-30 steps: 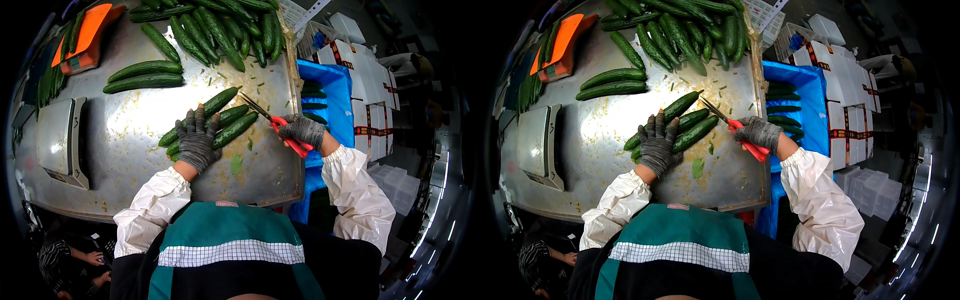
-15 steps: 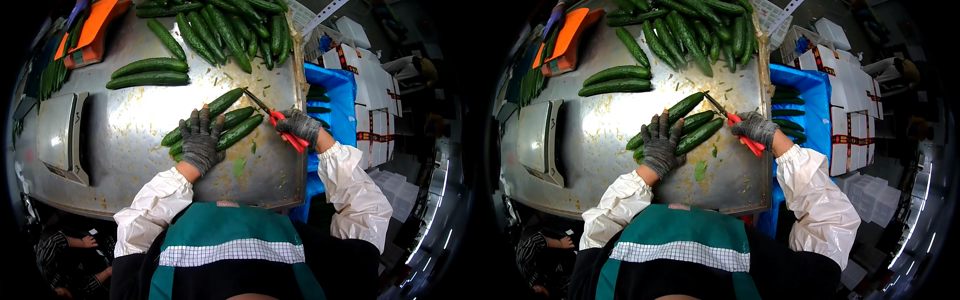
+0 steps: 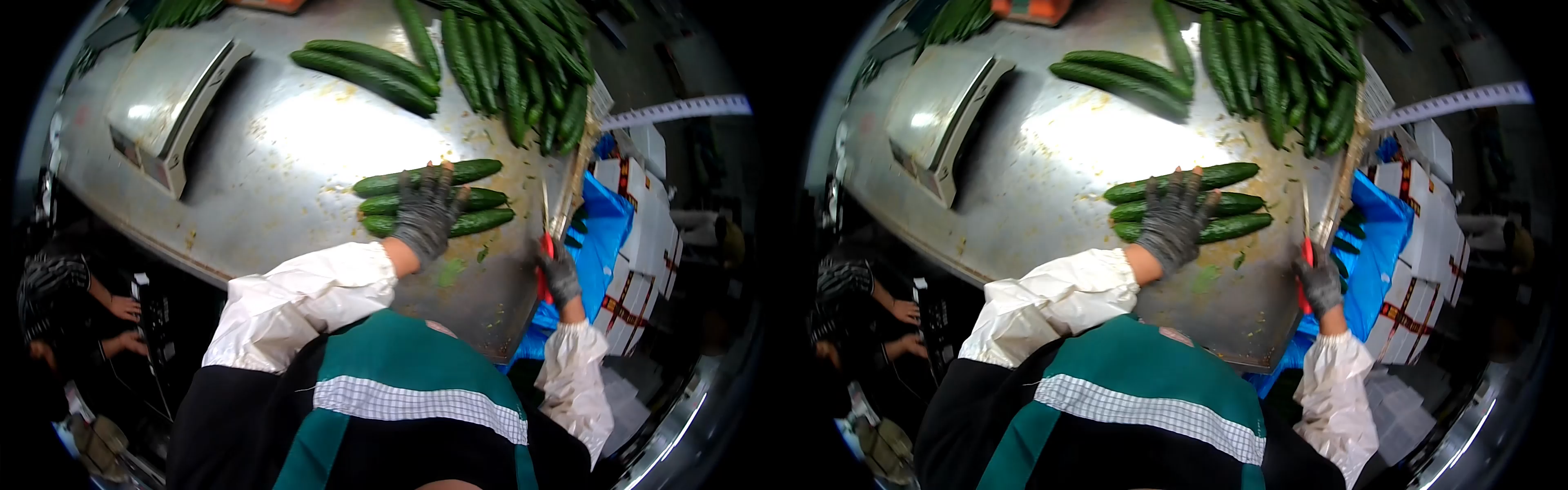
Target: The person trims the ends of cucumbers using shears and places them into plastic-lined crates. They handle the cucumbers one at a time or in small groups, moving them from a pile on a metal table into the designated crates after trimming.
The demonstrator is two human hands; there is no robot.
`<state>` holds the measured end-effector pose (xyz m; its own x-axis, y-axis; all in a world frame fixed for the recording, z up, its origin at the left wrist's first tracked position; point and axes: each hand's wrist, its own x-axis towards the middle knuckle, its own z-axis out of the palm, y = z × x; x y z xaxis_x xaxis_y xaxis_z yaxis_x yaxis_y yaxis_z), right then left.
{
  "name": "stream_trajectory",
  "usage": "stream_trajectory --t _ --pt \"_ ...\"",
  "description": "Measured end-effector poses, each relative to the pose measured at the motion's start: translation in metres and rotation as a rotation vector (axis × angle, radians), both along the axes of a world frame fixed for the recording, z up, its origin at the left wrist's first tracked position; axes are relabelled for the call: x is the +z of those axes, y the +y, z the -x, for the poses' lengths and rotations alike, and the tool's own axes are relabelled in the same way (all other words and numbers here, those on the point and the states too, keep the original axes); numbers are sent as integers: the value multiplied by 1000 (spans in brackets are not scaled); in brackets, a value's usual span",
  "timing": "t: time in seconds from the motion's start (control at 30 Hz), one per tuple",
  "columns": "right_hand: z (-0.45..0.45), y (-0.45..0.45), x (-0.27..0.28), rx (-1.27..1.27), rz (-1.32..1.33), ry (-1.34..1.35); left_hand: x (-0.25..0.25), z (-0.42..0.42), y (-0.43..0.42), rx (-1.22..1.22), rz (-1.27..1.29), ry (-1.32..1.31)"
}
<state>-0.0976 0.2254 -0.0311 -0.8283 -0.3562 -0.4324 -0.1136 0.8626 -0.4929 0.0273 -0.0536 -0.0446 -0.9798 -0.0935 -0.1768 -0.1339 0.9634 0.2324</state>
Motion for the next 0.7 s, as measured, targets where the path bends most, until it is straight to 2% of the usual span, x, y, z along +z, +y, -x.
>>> stream_trajectory --t 0.1,0.2,0.23,0.3,0.33,0.37,0.4,0.43,0.5,0.57,0.6,0.67,0.7 --pt "-41 -5 -4 48 -245 290 -14 -4 14 43 8 117" --pt "-69 -33 7 -8 -414 360 -24 -10 16 24 87 254" --pt "-73 -35 6 -9 -415 361 -23 -16 14 23 87 255" --pt "-78 -41 5 159 -368 683 -8 -37 -2 -23 -241 408" --pt "-80 -52 11 134 -252 692 -22 -45 -6 22 -113 618" --pt "-81 -62 15 128 -256 694 -11 -56 -21 50 -88 677" --pt "-82 -72 17 256 -128 704 3 -69 -48 -35 -131 757" --pt "-84 -82 19 383 0 711 -12 -79 -62 -37 -182 750" --pt "-90 -113 21 563 80 696 -18 -99 -87 -19 -108 636" --pt "-93 -138 11 678 82 720 -23 -114 -99 58 -297 557" --pt "-94 -150 10 677 83 725 -19 -113 -98 57 -295 561" --pt "-93 -169 9 762 20 681 -10 -108 -96 418 -441 155" --pt "-90 -175 7 768 21 682 -13 -104 -96 423 -441 157"
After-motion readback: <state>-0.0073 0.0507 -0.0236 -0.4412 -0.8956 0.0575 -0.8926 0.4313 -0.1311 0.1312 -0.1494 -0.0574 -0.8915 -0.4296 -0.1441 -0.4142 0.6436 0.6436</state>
